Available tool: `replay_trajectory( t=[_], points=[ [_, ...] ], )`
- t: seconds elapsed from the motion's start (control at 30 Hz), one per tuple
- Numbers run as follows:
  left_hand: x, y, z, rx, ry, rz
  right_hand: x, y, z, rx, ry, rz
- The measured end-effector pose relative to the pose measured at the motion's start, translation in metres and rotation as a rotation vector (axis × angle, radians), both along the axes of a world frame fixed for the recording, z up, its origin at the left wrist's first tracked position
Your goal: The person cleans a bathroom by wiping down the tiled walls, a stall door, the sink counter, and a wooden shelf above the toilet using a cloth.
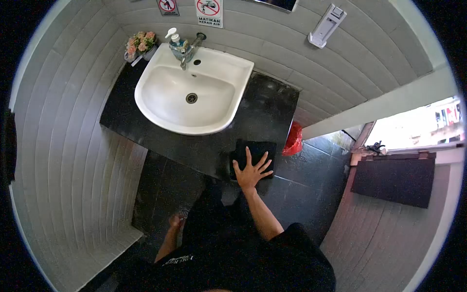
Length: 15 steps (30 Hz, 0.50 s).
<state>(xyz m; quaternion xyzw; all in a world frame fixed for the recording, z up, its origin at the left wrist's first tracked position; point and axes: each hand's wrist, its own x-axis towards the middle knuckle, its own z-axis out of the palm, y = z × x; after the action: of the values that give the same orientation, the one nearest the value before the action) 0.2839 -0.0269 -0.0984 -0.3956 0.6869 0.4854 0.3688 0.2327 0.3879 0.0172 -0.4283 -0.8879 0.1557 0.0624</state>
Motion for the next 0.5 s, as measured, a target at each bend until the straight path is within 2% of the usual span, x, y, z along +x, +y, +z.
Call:
replay_trajectory(
  t=[0.03, 0.07, 0.17, 0.23, 0.33, 0.43, 0.5],
  points=[
    [-0.044, 0.008, 0.028, 0.000, -0.047, -0.072, -0.010, 0.001, -0.002, 0.024, 0.004, -0.032],
    [-0.083, 0.020, 0.045, -0.010, 0.016, -0.047, -0.026, 0.004, -0.006, 0.049, 0.011, -0.064],
    [-0.180, 0.044, 0.061, -0.014, 0.192, -0.090, -0.067, 0.024, -0.009, 0.087, 0.012, -0.102],
    [-0.235, 0.059, 0.051, 0.045, 0.280, 0.027, -0.096, 0.046, -0.003, 0.039, 0.009, -0.120],
    [-0.289, 0.098, 0.049, -0.016, 0.264, 0.207, -0.143, 0.089, 0.000, -0.044, 0.003, -0.178],
    [-0.306, 0.115, 0.046, -0.081, 0.233, 0.574, -0.182, 0.125, 0.005, -0.145, 0.004, -0.225],
    [-0.313, 0.127, 0.048, -0.116, 0.235, 0.651, -0.200, 0.145, 0.004, -0.143, 0.000, -0.230]
  ],
)
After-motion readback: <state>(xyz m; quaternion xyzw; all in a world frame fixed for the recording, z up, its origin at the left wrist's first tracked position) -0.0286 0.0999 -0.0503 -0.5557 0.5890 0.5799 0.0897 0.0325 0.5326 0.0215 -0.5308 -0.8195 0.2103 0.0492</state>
